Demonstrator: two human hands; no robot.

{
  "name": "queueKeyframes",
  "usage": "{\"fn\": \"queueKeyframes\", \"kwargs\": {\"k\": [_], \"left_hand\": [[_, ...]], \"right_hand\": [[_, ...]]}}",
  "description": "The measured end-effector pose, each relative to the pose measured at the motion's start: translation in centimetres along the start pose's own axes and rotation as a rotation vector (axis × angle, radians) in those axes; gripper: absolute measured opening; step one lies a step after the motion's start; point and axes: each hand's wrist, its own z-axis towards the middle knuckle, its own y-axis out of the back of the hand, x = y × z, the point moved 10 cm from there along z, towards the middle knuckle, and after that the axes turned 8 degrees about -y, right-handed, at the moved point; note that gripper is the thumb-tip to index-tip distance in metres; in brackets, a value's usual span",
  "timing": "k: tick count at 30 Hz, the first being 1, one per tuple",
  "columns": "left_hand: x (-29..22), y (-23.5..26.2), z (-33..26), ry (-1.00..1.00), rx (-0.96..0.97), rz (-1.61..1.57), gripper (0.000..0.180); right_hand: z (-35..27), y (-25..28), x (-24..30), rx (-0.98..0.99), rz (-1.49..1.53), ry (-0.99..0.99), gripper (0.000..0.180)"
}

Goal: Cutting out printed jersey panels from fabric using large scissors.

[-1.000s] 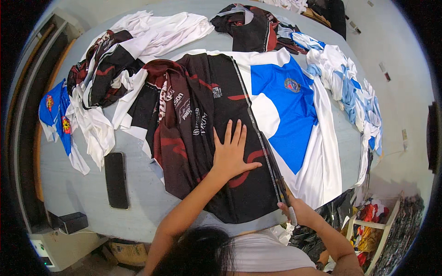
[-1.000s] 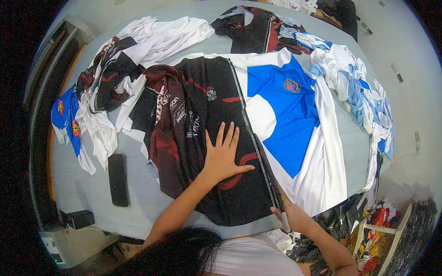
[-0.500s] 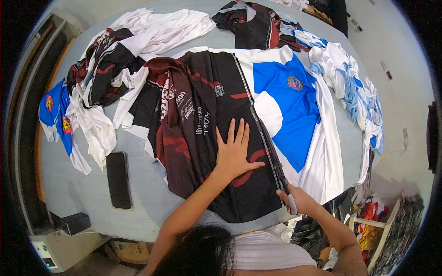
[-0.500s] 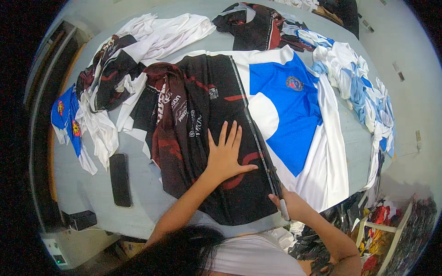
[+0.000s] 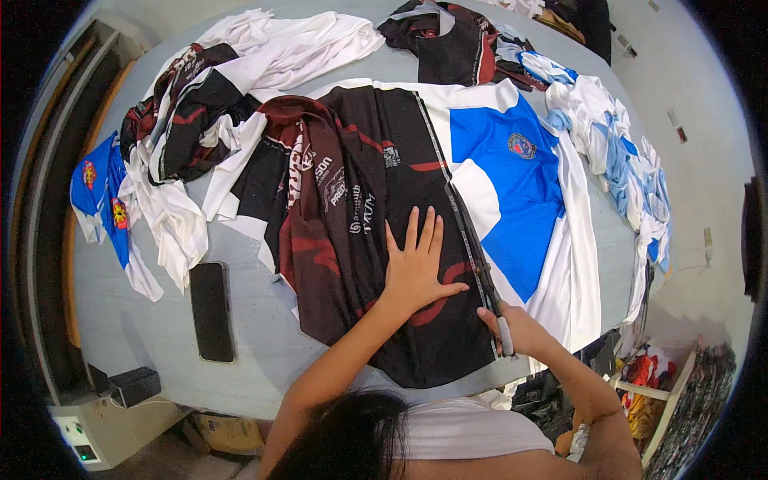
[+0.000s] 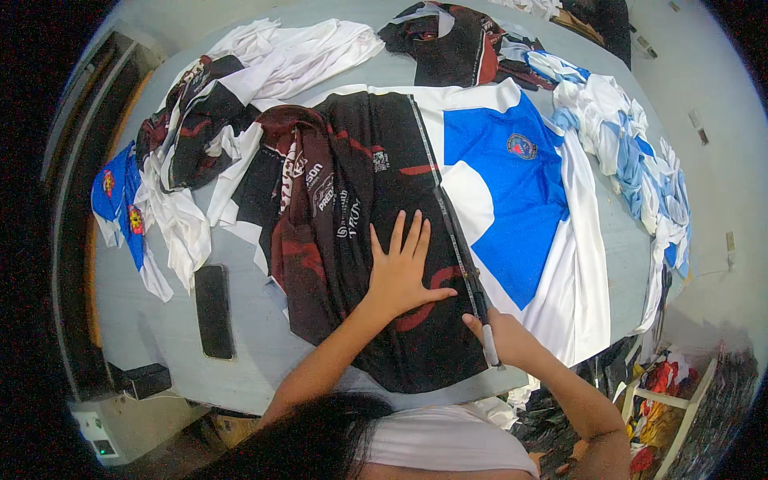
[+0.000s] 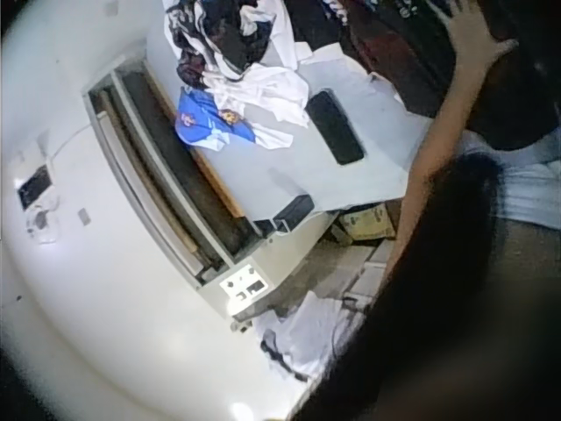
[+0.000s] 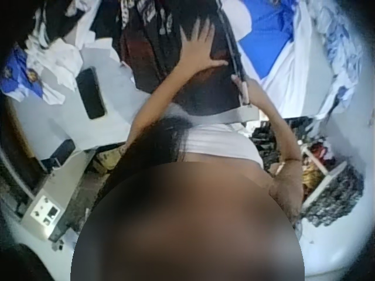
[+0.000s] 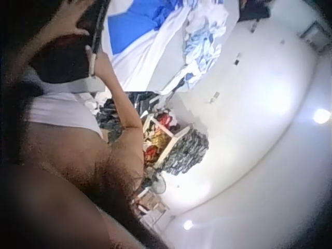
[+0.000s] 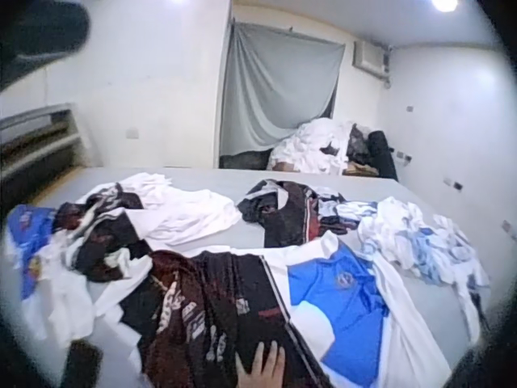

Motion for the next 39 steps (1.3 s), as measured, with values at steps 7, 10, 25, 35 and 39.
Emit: {"fn": "queueKeyframes", "kwargs": {"k": [7, 10, 25, 35, 39], "left_hand": [[0.0, 0.1, 0.1, 0.008, 0.026, -0.013, 0.116], [0.0, 0.2, 0.1, 0.006, 0.023, -0.017, 0.116], [9.7, 3.1, 13.1, -0.048, -0.296, -0.217, 0.035], [16.5, 2.5, 12.7, 0.165, -0.355, 0.117, 0.063], [15.0, -0.5, 12.6, 0.104, 0.117, -0.007, 0.108]], "right_hand": [[0.4, 0.2, 0.0, 0.041, 0.019, -0.001, 0.059], [1.1, 0.7, 0.6, 0.035, 0.013, 0.017, 0.060], [0.2, 1.7, 2.8, 0.099, 0.180, 0.044, 0.065], [0.5, 1.5, 3.1, 0.208, 0.164, 0.064, 0.071], [0.6, 1.6, 3.3, 0.182, 0.113, 0.048, 0.072]]}}
